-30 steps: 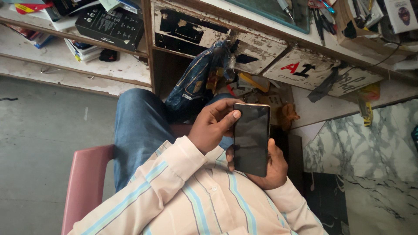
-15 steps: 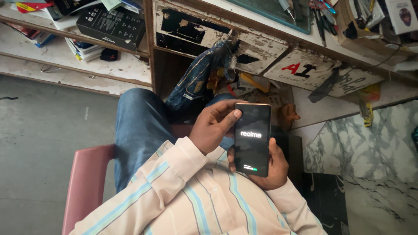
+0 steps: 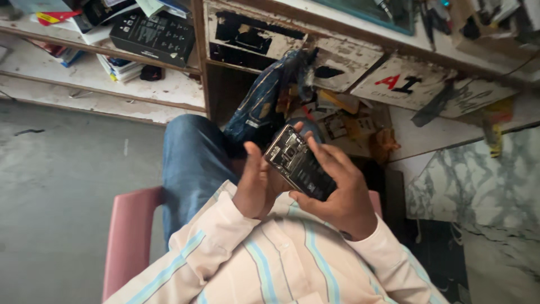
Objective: The person holds a disassembled smartphone, manipulates internal components, and wipes the camera area with a white cloth. The person then powers on the device and navigates the screen while seated.
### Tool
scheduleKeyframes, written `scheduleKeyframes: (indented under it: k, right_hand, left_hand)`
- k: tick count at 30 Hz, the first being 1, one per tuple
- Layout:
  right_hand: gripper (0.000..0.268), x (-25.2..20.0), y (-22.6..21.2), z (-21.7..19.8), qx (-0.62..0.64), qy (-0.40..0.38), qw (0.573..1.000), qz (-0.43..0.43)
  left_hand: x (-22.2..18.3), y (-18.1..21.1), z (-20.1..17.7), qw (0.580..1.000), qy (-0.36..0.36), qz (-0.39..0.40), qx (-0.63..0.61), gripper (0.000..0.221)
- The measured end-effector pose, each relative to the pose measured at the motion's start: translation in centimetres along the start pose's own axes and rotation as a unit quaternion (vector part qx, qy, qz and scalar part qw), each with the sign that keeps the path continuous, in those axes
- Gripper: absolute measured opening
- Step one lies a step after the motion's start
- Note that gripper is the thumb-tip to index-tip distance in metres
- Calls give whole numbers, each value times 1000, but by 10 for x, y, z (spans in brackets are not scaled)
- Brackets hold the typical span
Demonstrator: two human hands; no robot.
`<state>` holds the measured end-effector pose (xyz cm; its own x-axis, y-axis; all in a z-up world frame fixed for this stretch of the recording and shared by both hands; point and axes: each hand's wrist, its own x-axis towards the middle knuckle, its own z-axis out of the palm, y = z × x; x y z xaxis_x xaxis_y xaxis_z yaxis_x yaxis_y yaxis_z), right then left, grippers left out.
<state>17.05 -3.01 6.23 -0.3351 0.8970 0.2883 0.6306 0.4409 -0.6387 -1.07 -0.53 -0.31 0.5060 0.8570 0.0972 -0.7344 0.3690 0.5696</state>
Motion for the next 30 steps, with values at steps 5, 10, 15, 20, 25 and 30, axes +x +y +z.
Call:
scheduleKeyframes:
  k: [5,10,15,20,25,30]
  right_hand:
    - [96,6,-10,3,-117,12,993,-25]
    - [95,3,-16,9,-166,2,986,-9]
    - [97,-2,-22,15,-192,-23,981,2]
    - [96,-4,-31,18,-208,-27,978,-18]
    - [95,-4,-37,16,-230,-29,973,-24]
    - [94,-5,-38,14,-241,-41,969,-15]
  left_hand:
    - [-10,10,-18,995,55,-51,59,76]
    - [-8,14,-24,991,104,-56,68,56]
    - [-11,18,-30,984,138,-67,89,49]
    - [-16,18,-36,985,109,-49,121,46]
    - [-15,11,-45,989,92,-49,101,41]
    - [-12,3,-51,992,75,-59,85,34]
